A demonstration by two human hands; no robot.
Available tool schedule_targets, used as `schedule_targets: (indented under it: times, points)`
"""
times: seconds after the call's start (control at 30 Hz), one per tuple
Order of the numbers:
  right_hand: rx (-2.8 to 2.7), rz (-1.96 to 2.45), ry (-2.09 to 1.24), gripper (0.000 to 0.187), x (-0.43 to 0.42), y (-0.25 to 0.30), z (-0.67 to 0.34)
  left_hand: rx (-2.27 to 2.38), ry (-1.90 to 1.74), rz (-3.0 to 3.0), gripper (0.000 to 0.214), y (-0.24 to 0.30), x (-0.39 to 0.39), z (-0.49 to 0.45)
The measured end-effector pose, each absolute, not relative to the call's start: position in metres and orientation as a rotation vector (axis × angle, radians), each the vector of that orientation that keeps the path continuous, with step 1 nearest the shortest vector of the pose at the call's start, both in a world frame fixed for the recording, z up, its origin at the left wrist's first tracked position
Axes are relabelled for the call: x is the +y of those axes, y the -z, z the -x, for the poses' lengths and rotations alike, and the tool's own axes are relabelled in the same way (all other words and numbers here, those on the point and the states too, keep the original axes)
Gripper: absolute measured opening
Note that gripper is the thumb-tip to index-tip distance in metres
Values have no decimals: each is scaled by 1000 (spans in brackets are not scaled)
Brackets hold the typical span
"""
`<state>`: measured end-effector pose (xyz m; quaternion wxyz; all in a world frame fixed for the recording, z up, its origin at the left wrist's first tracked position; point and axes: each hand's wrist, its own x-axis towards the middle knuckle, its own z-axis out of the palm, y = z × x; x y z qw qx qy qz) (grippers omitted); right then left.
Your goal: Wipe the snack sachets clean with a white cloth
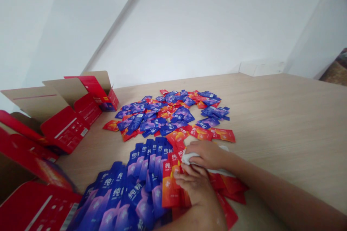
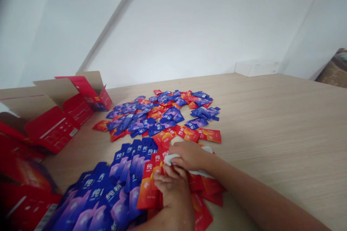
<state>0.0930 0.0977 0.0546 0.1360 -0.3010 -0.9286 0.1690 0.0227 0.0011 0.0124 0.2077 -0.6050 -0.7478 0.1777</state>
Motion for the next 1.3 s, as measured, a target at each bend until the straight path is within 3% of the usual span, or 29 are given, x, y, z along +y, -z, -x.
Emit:
schedule_targets:
  times: [1.3]
  points:
    - [-2614, 929, -474, 22, 96, -62, -94, -2187, -432, 1799, 45, -26, -1, -20]
